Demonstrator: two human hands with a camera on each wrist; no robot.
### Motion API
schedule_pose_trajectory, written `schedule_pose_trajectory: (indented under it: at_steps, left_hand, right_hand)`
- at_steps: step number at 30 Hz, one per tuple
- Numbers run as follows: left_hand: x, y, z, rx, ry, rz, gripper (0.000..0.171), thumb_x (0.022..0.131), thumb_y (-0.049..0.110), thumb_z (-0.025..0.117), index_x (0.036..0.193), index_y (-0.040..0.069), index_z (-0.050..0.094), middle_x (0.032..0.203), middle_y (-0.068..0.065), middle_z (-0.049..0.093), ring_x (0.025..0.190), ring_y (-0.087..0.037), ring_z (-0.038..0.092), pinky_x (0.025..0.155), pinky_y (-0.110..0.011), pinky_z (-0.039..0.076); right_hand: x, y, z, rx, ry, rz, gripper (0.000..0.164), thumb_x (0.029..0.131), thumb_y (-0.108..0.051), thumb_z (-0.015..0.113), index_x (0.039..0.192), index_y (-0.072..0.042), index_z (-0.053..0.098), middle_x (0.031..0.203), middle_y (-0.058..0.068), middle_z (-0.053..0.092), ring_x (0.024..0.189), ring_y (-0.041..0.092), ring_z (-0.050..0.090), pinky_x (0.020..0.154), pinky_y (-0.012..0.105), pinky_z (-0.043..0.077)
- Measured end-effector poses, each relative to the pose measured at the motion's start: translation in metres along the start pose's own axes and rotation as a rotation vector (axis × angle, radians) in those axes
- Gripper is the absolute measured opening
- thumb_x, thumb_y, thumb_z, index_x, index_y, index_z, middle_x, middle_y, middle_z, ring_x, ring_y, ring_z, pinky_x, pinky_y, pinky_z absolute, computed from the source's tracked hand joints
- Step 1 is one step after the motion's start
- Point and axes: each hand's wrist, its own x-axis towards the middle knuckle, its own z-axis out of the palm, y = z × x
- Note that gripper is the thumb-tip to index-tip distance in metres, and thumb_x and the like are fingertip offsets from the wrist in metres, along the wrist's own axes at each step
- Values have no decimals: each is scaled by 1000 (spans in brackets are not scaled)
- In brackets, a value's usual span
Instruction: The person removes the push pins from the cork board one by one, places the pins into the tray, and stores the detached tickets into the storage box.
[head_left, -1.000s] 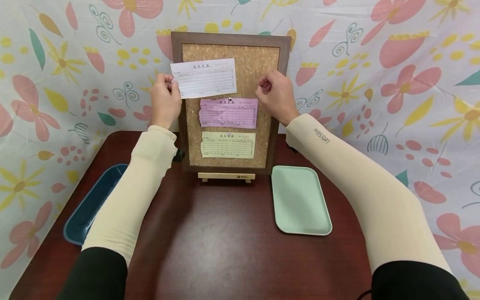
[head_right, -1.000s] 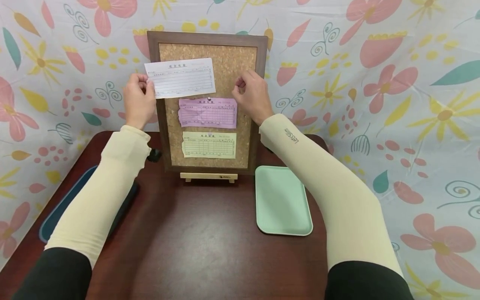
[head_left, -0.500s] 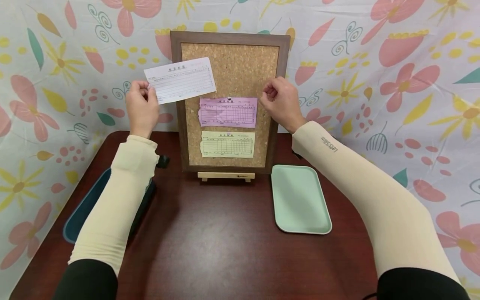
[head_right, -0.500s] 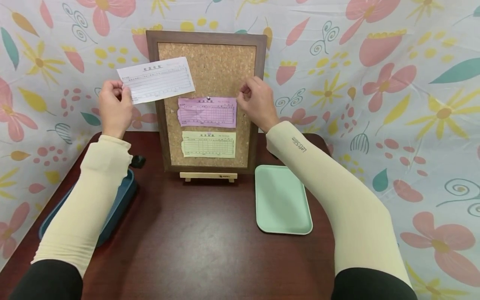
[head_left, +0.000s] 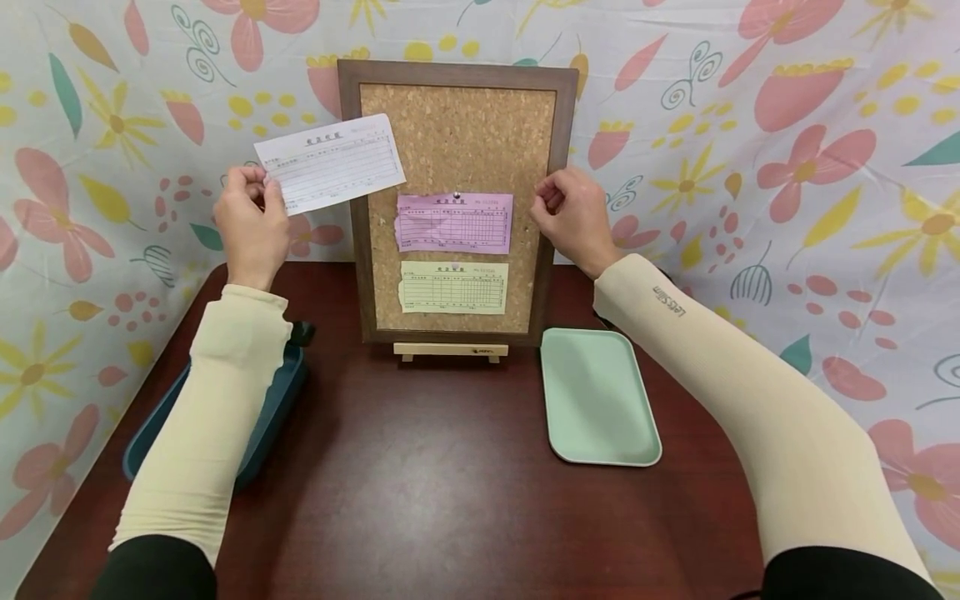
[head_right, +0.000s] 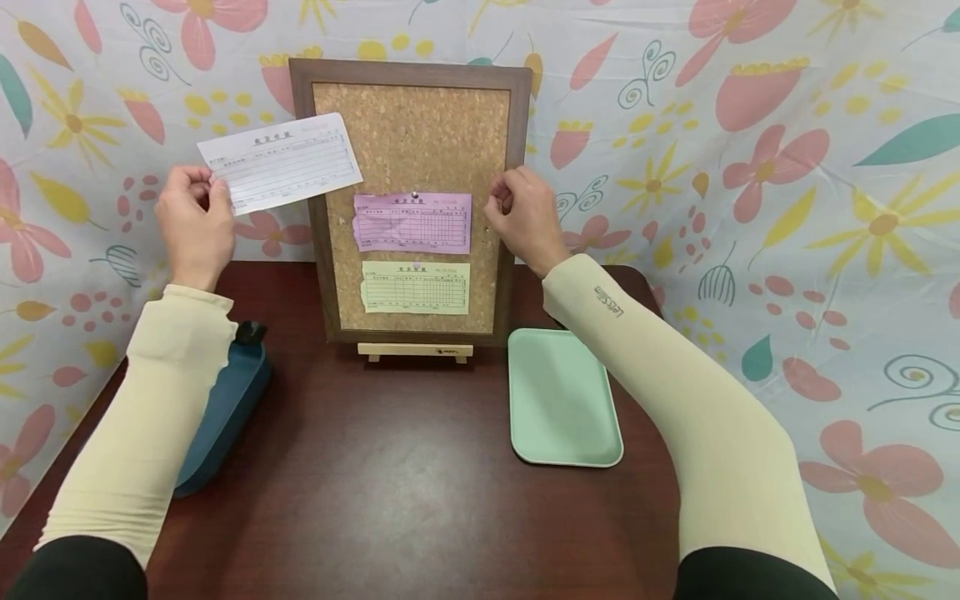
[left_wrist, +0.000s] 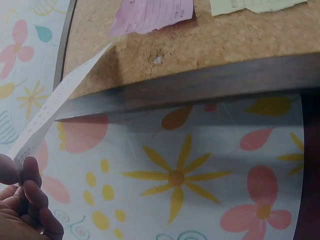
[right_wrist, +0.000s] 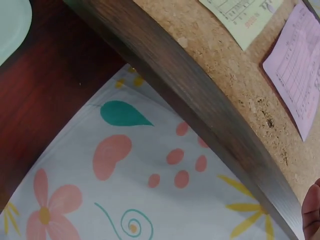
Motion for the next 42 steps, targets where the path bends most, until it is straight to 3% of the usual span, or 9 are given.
schedule_pose_trajectory:
  at_steps: [10, 21, 42]
  left_hand:
    - [-8, -11, -22, 61, 41, 31, 29, 97, 20, 47, 108, -6, 54, 83, -3, 56, 65, -5, 44, 63, -20, 35]
    - [-20, -16, -47, 129, 25, 26, 33, 97, 23, 46, 113, -5, 52, 96, -15, 62, 73, -9, 47, 65, -19, 35]
    - [-59, -39, -84, 252, -23, -42, 35, 96, 19, 46, 119, -6, 49, 102, -19, 61, 75, -10, 43, 67, -18, 34]
  right_hand:
    - [-5, 5, -9, -6, 5, 9, 1, 82, -3, 61, 82, -3, 60, 81, 8, 57, 69, 18, 53, 64, 27, 42]
    - [-18, 12, -16, 1, -28, 7, 6, 83, -6, 61, 81, -1, 61, 81, 8, 55, 73, 20, 53, 66, 29, 41]
    - [-60, 28, -22, 6, -54, 40, 4, 81, -5, 60, 82, -1, 61, 80, 7, 53, 69, 20, 50, 63, 29, 40]
